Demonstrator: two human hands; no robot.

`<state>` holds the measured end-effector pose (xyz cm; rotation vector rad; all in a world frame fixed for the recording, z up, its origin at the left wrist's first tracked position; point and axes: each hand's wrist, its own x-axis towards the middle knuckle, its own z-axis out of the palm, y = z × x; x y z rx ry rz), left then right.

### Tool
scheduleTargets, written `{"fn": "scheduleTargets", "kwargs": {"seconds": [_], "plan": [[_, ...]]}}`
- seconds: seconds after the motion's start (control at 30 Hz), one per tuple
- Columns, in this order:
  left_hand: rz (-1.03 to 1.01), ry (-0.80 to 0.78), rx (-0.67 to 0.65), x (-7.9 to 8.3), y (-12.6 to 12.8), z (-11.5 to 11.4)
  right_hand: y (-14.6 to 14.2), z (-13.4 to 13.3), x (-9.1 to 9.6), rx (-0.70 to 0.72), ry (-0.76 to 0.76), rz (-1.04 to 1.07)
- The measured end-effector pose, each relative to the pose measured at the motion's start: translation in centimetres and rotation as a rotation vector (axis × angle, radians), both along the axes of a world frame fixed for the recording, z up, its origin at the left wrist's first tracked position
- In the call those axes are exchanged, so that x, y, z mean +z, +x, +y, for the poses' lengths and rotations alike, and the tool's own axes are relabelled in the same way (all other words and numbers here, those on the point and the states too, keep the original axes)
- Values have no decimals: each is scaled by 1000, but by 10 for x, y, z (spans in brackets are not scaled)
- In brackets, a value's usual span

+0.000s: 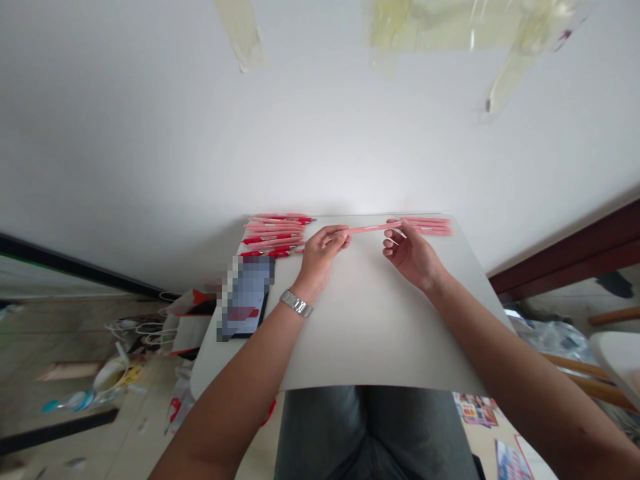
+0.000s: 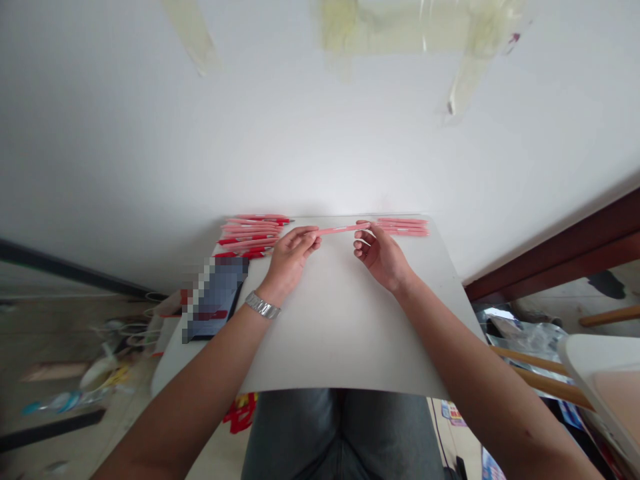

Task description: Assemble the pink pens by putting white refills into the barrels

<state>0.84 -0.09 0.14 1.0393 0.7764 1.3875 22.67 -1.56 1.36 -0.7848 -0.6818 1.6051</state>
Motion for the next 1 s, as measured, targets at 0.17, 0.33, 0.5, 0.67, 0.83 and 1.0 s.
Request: {"fn": "scheduleTargets", "kwargs": {"seconds": [0.17,0.33,0.5,0.67,0.83,1.0], "plan": [[10,-11,6,2,0,0,0,0,-1,-1,12,-72],[8,-6,-4,0,0,0,0,2,-2,-2,17,-68],[8,3,-13,-2,0,0,1,2,-3,-2,31,-73],[18,6,-10,-2,0,0,1,1,-2,-5,22,-85],[5,2,-5,-2,1,0,1,1,-1,-3,19,-68],[16,0,-11,-1,1,0,2,1,0,-16,11,-95]]}}
